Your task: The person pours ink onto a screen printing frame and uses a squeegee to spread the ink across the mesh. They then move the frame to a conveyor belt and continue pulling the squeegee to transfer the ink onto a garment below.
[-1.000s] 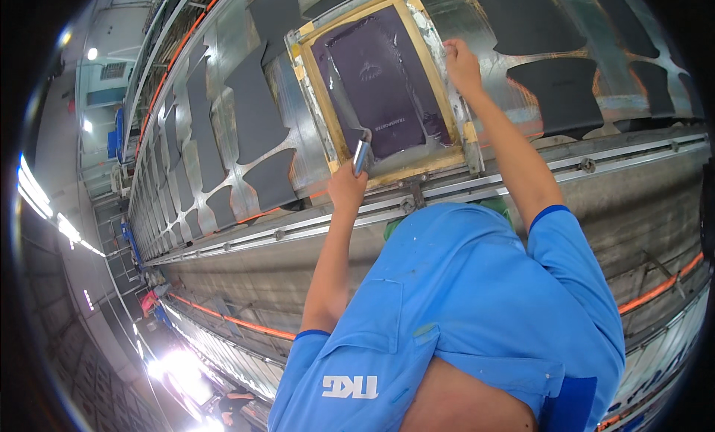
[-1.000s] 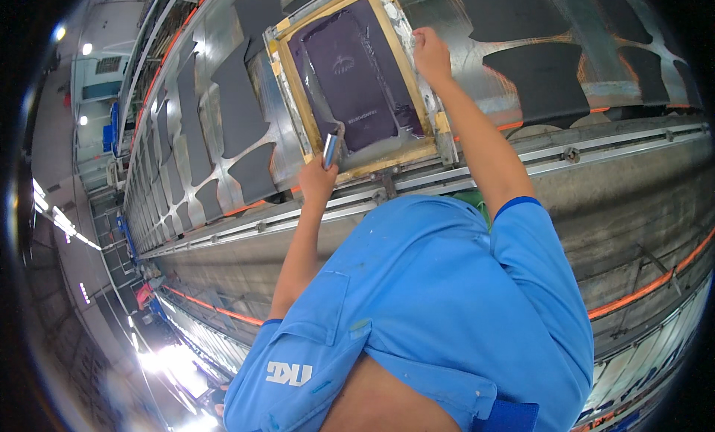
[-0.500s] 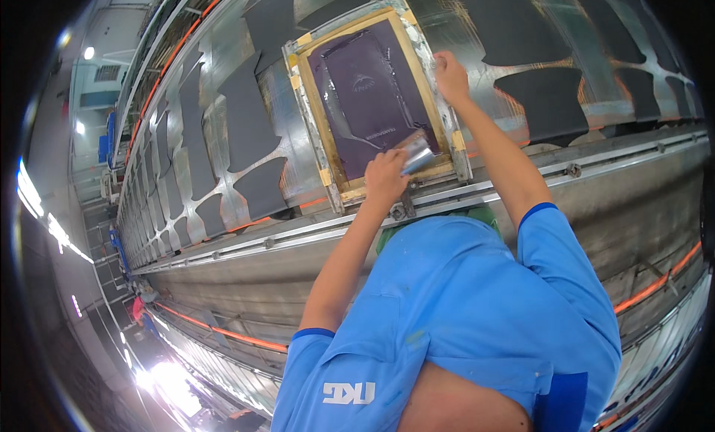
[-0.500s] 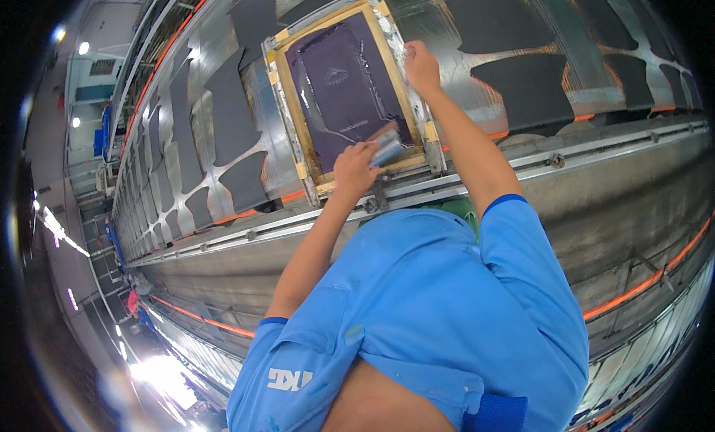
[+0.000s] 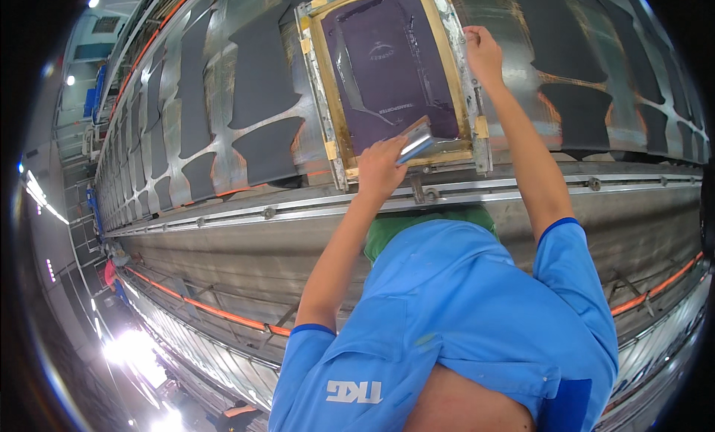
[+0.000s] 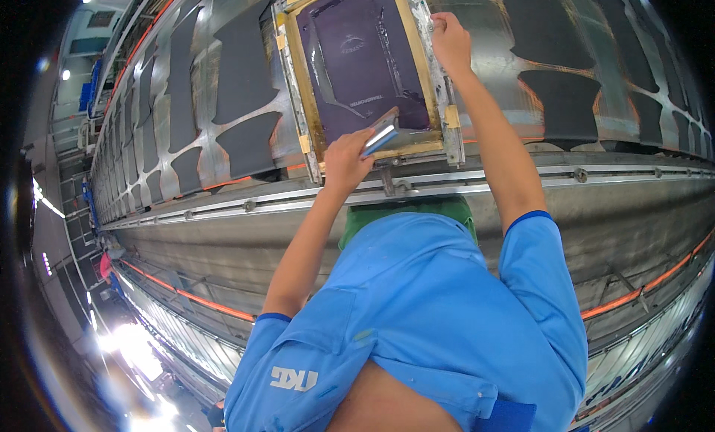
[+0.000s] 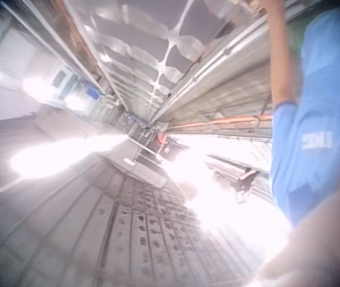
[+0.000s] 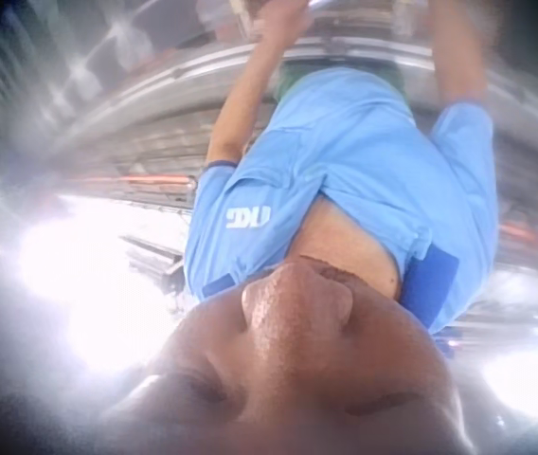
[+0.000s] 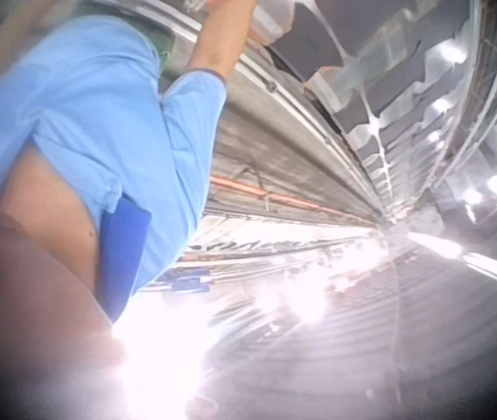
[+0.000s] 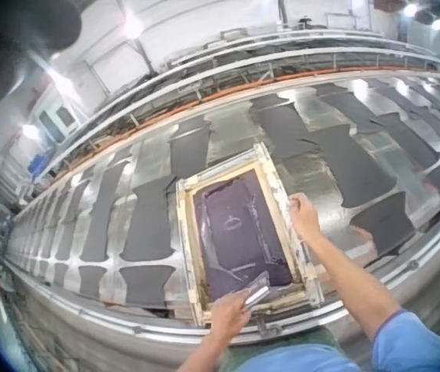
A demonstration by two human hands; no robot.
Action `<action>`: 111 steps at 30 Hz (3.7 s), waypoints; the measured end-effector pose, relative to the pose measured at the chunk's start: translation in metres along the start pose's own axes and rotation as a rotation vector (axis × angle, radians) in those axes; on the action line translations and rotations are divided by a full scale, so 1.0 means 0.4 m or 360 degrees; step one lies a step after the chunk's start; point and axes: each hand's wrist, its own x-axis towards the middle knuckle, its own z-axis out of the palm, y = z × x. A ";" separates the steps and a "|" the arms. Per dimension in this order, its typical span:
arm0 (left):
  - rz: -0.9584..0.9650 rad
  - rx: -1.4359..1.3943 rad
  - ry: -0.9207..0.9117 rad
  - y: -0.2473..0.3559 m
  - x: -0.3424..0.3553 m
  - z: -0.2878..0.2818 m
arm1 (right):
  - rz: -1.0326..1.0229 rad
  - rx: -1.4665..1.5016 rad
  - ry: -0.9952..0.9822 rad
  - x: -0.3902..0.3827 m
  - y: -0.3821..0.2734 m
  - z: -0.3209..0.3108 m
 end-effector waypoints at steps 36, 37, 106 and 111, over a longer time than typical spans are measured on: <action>0.0110 0.0328 -0.0103 -0.610 -0.355 -0.440 | 0.0272 -0.0139 -0.0079 -0.339 -0.314 0.633; 0.0112 0.0342 -0.0094 -0.618 -0.338 -0.433 | 0.0279 -0.0142 -0.0085 -0.339 -0.312 0.632; -0.0146 0.0735 -0.0444 -0.641 0.535 -0.410 | 0.0401 -0.0156 -0.0147 -0.209 -0.322 0.384; 0.0008 0.0453 -0.0257 -0.504 0.183 -0.387 | 0.0367 -0.0273 -0.0104 -0.192 -0.295 0.380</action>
